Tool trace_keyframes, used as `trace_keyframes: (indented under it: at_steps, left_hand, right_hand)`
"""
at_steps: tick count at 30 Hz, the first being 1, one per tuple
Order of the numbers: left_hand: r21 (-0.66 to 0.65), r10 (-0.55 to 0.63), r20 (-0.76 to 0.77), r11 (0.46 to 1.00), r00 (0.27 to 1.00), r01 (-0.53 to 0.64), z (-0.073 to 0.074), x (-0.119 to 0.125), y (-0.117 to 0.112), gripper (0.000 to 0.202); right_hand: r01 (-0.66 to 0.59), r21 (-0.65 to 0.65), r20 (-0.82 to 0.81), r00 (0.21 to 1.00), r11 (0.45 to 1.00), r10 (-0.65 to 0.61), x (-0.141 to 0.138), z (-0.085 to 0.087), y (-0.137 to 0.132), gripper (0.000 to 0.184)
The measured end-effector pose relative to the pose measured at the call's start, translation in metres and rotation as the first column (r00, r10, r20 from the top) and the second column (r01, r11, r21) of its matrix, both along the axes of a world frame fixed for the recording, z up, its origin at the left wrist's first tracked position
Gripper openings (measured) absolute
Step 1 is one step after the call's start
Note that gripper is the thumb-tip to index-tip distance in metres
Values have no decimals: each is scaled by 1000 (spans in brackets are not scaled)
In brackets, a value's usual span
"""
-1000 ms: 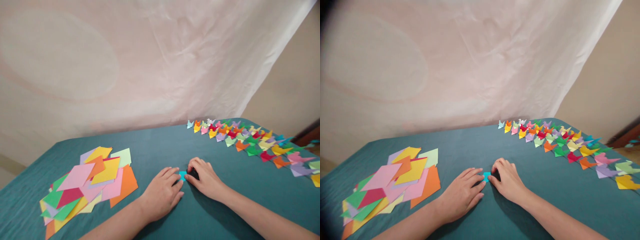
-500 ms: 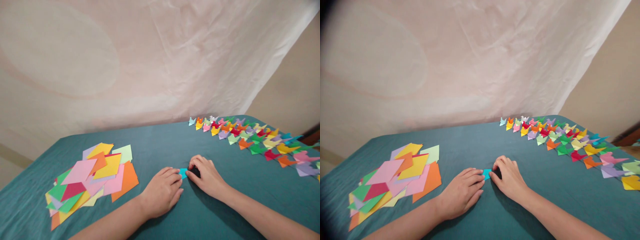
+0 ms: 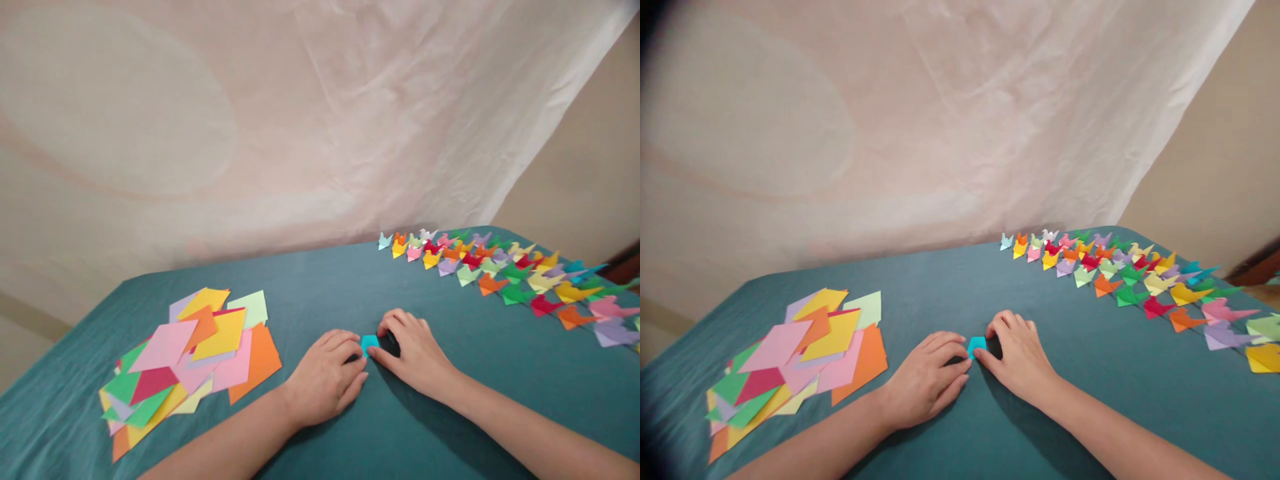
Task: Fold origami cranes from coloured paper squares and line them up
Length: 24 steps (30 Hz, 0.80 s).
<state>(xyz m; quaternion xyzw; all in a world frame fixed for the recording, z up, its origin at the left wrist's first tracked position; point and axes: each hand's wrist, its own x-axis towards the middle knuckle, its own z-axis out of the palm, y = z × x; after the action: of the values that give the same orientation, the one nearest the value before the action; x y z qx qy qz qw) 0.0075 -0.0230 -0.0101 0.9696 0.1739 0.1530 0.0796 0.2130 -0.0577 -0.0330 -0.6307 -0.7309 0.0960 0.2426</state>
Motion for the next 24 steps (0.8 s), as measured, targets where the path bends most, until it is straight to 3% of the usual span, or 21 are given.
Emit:
trace_keyframes:
  at_steps: [13, 17, 21, 24]
  left_hand:
    - [-73, -40, 39, 996, 998, 42, -7, 1, -2, 27]
    - [-211, 20, 88, 977, 996, -1, -6, 2, 1, 25]
    - [-372, 99, 62, 926, 993, -69, 4, 8, 17, 27]
    - [-408, 30, 21, 913, 999, -19, 11, 15, 38, 30]
  right_hand:
    - [-37, 12, -24, 999, 999, 37, 6, -3, -1, 10]
    - [-44, 35, -29, 999, 998, 45, 4, -2, -2, 8]
    - [-57, 39, -38, 998, 998, 58, 3, -3, -2, 7]
    - [-56, 42, -46, 997, 998, 58, 3, -4, -2, 7]
